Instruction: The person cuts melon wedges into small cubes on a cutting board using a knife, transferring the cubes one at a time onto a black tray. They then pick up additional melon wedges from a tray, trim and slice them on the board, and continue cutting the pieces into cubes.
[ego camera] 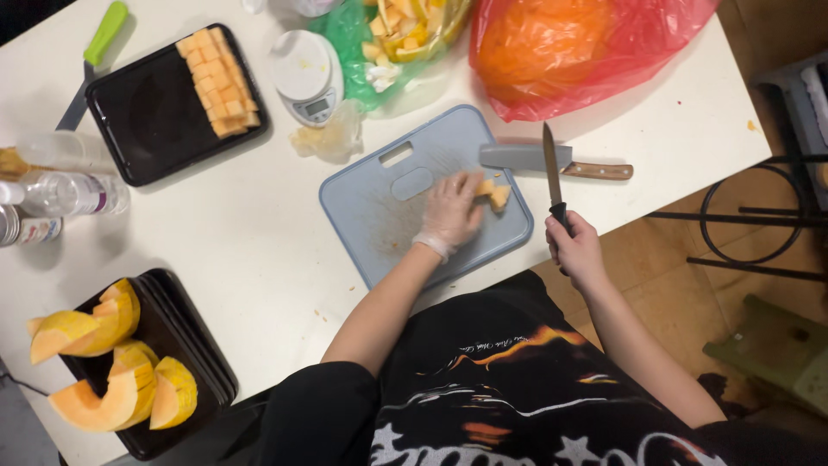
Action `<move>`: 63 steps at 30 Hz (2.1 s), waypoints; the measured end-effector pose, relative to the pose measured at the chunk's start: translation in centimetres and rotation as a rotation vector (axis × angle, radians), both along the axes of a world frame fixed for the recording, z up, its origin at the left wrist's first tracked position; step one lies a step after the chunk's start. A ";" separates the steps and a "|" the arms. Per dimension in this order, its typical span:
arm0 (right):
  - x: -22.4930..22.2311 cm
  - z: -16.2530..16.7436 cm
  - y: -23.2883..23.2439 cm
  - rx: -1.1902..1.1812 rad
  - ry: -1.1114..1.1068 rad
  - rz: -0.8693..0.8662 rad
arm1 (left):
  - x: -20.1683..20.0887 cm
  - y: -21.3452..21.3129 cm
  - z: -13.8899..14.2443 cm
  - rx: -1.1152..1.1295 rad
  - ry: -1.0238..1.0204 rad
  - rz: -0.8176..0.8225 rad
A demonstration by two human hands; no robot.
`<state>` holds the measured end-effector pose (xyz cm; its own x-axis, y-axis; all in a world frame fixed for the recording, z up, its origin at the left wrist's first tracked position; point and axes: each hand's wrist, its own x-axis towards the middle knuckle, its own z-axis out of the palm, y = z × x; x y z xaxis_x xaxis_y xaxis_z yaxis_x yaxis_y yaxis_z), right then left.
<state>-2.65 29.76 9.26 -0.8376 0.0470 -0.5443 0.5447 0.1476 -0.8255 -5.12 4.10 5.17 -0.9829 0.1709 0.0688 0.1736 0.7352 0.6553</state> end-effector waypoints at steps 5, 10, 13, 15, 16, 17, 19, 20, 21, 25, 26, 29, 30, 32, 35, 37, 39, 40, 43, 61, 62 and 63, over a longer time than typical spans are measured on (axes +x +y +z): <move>0.6 -0.7 1.5 -0.022 0.003 0.012 | -2.2 2.6 0.9 -0.197 0.295 -0.313; 0.9 -1.4 2.7 0.006 0.006 0.008 | -4.2 3.0 -0.5 -0.234 0.343 -0.433; 1.0 -1.4 2.5 0.036 -0.017 0.016 | -4.2 2.6 -0.8 -0.199 0.419 -0.347; 0.6 -1.4 1.7 0.065 -0.048 0.024 | -4.1 2.1 -0.9 -0.146 0.435 -0.280; 0.1 -1.4 1.2 0.040 -0.036 0.038 | -4.0 1.7 -0.9 -0.120 0.440 -0.247; 0.0 -1.2 0.9 0.016 -0.032 0.054 | -3.7 1.4 -0.9 -0.039 0.411 -0.147; -0.6 -1.0 0.0 -0.005 -0.030 0.085 | -3.3 0.7 -1.0 0.117 0.358 0.057; -1.1 -1.0 -0.4 -0.002 -0.032 0.100 | -3.1 0.3 -1.1 0.274 0.263 0.228; -1.4 -0.9 -0.8 0.001 -0.035 0.113 | -2.9 -0.1 -1.2 0.431 0.167 0.398; -2.9 -0.9 -2.1 -0.044 -0.039 0.113 | -5.0 -4.3 -0.6 1.355 -0.368 1.107; -3.0 -0.8 -2.2 -0.044 -0.036 0.117 | -6.4 -6.0 0.1 1.491 -0.321 1.134; -3.7 -0.8 -2.6 -0.047 -0.032 0.125 | -14.9 -9.0 3.2 1.673 0.026 1.007; -3.8 -0.8 -2.6 -0.049 -0.034 0.125 | -18.1 -9.4 4.4 1.666 -0.060 0.896; -4.1 -0.8 -2.6 -0.037 -0.061 0.084 | -24.5 -9.8 7.1 1.545 -0.201 0.778; -4.1 -0.8 -2.3 -0.042 -0.054 0.044 | -26.9 -10.4 8.1 1.461 -0.093 0.660; -4.4 -0.9 -1.8 -0.049 -0.044 0.025 | -25.6 -10.7 6.9 1.223 0.010 0.659; -4.2 -1.0 -1.6 -0.056 -0.069 0.001 | -21.3 -10.1 4.7 0.853 0.112 0.675; -3.9 -1.1 -1.5 -0.030 -0.056 0.025 | -18.4 -9.6 3.6 0.704 0.152 0.681; -3.9 -1.3 -1.4 0.007 -0.017 0.075 | -9.2 -7.0 1.5 0.529 -0.187 0.451; -0.6 -0.4 -1.1 -0.074 0.019 0.142 | 2.6 0.5 -1.4 -0.202 -0.365 -0.048; -0.5 -0.4 -1.2 -0.073 0.023 0.147 | 2.7 0.3 -1.4 -0.184 -0.336 -0.051; -0.4 -0.4 -1.3 -0.071 0.028 0.152 | 2.9 0.0 -1.4 -0.166 -0.304 -0.055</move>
<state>-3.06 28.50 8.88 -0.8473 -0.1186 -0.5178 0.4969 0.1673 -0.8515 -2.26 4.13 3.75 -0.9431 0.2082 -0.2592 0.0308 0.8310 0.5554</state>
